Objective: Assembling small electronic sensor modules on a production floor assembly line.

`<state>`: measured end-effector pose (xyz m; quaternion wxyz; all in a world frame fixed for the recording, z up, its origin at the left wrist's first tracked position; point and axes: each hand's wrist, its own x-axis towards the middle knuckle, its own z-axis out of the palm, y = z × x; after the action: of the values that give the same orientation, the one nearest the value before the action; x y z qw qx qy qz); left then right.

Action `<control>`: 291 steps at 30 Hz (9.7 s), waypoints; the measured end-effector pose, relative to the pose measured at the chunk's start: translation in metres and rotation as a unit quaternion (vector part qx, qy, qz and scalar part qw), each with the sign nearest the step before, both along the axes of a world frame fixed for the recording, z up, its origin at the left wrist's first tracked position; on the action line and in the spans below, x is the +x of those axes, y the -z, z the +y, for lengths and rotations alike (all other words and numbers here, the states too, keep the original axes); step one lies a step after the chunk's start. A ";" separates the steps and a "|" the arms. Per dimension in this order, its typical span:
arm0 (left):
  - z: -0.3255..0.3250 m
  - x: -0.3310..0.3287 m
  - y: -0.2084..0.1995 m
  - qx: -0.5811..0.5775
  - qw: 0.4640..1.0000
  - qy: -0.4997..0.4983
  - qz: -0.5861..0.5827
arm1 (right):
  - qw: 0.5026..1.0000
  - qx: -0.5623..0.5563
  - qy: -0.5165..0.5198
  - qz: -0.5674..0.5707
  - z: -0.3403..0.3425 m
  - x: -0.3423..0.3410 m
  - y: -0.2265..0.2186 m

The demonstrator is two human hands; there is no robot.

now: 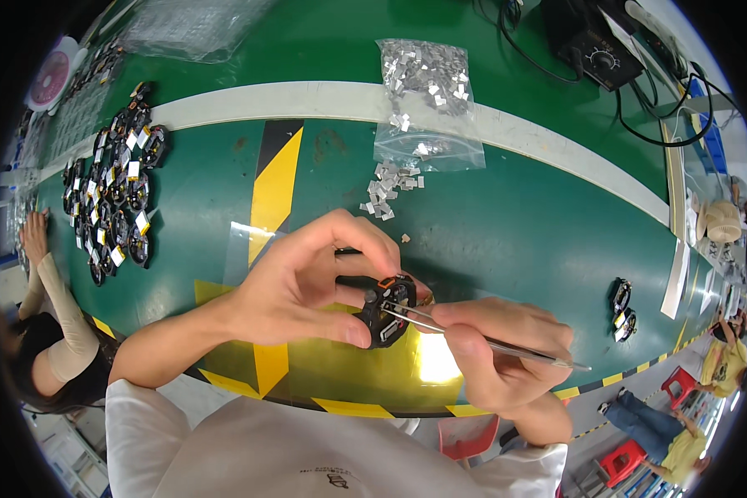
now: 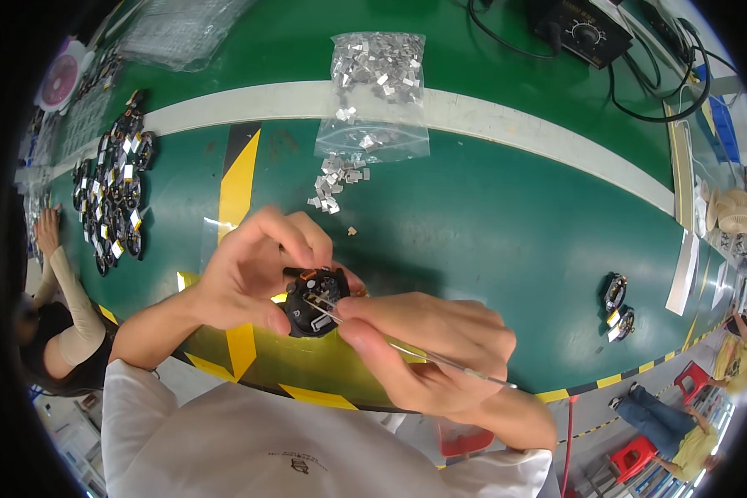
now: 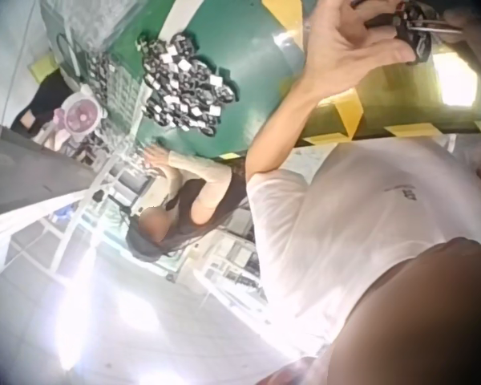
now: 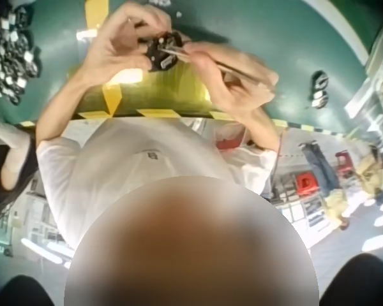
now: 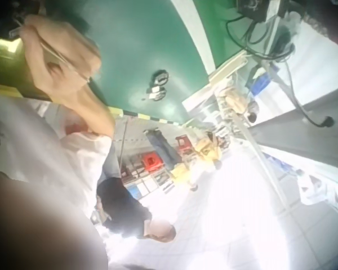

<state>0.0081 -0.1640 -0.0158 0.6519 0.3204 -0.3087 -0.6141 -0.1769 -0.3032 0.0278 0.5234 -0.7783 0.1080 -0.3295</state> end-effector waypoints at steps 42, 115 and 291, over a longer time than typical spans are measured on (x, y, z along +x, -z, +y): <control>-0.002 -0.006 -0.001 0.009 0.997 -0.046 -0.062 | 0.990 -0.126 0.054 -0.034 0.006 0.005 0.010; 0.005 -0.009 -0.020 0.043 0.924 -0.133 -0.356 | 0.977 0.032 0.075 0.196 0.019 0.013 0.009; 0.019 -0.028 -0.022 -0.077 0.805 -0.067 -0.584 | 0.952 -0.105 0.184 0.222 -0.047 -0.022 0.012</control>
<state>-0.0199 -0.1452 0.0063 0.4102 0.5869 -0.6555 -0.2400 -0.1986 -0.3500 0.0157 0.3314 -0.8491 0.3278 -0.2485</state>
